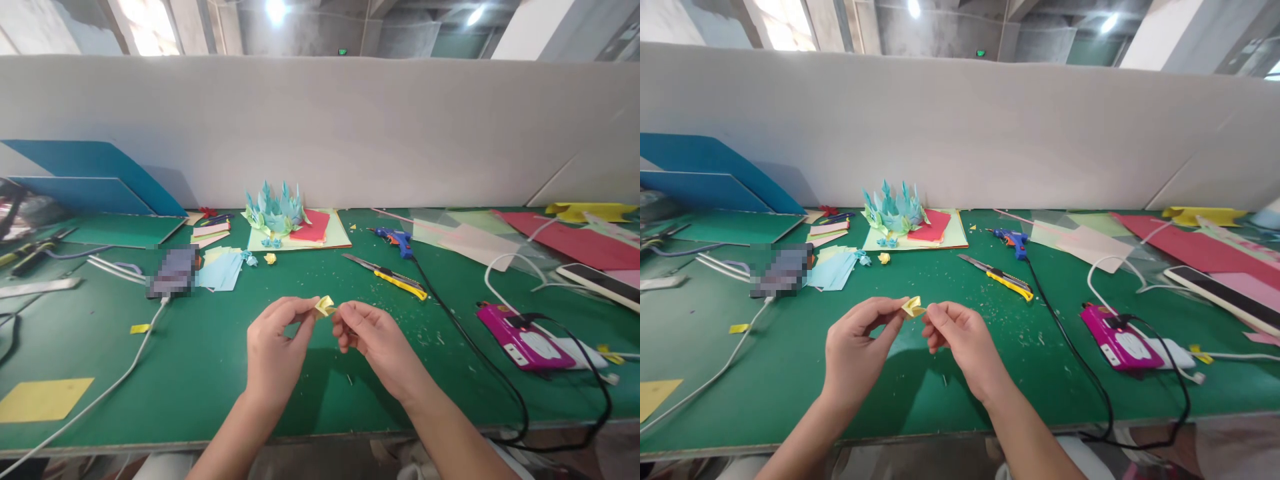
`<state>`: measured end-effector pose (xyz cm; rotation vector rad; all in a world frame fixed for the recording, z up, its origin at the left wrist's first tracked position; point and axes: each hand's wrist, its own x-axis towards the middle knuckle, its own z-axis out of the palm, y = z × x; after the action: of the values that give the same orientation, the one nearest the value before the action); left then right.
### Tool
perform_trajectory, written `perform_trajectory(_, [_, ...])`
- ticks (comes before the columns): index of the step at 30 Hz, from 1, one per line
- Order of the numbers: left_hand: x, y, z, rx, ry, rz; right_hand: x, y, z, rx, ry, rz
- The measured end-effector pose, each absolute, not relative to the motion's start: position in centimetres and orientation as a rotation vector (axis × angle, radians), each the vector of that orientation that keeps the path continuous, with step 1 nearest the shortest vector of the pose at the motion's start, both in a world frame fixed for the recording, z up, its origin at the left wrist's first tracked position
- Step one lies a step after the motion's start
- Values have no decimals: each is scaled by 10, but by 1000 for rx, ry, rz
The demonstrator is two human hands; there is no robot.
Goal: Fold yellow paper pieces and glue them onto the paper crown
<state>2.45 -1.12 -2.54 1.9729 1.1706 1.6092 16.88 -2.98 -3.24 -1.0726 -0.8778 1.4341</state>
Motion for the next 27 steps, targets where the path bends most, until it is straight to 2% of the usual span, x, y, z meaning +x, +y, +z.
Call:
perform_trajectory(7, [22,-10,-30,2400,1014,1742,171,-29,-30,-1008,-743,1596])
perform_trajectory(14, [20,-13,-27,2431,1132,1554,173,-29,-30,-1047,-711,1600])
perform_trajectory(20, [19,-13,-30,2460,1056,1528,170,-28,-29,-1061,-611,1593])
perform_trajectory(24, [21,-14,-29,2376,1062,1523,169,-27,-31,-1082,-638,1509])
perform_trajectory(27, [23,-13,-26,2140,1122,1462,168,-28,-34,-1143,-797,1292])
